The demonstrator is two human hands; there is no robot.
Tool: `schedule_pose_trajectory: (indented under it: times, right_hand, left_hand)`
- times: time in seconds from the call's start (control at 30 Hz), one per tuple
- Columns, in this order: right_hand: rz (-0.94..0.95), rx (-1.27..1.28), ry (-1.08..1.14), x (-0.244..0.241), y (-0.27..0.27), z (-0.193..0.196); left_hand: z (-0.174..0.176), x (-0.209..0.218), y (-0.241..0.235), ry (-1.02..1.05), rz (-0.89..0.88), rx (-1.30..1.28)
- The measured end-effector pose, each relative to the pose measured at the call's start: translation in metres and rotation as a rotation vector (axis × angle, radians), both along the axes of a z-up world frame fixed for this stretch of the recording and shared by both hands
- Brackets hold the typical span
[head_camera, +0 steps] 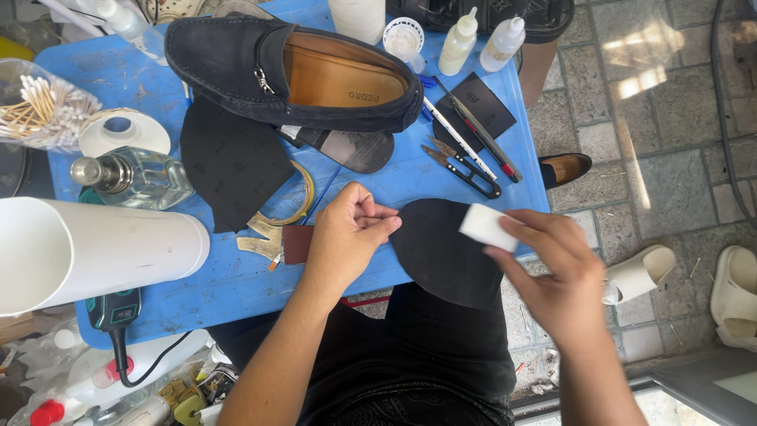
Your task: The person prepares a white foam pad by cutting it with a utility knife, then applies glue to the pad and rubs it onto a black shoe insole. The person repeats the gluing and rubbing process on the insole.
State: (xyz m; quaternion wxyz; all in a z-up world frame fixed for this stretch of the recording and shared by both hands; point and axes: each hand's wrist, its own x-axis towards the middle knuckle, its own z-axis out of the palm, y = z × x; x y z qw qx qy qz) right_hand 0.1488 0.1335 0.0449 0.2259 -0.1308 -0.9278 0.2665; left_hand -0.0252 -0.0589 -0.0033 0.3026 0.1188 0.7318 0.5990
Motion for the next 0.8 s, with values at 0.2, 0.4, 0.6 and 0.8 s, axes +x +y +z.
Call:
schedule_pose_trajectory:
  times: [0.2,0.4,0.6,0.8]
  right_hand:
    - [0.007,0.009,-0.078,0.004,0.004,0.0]
    - [-0.031,0.001,-0.013,-0.001,-0.007,0.007]
    - [0.13,-0.031,0.029,-0.049,-0.03,-0.005]
    - [0.253,-0.013,0.013,-0.062,-0.035,-0.006]
  left_hand:
    - [-0.007,-0.001,-0.003,-0.03,0.005,0.081]
    - [0.004,0.012,-0.001,0.285,0.071,0.031]
    - [0.02,0.051,-0.024,0.77,-0.047,-0.15]
    - [0.007,0.062,-0.029,0.949,-0.118,-0.197]
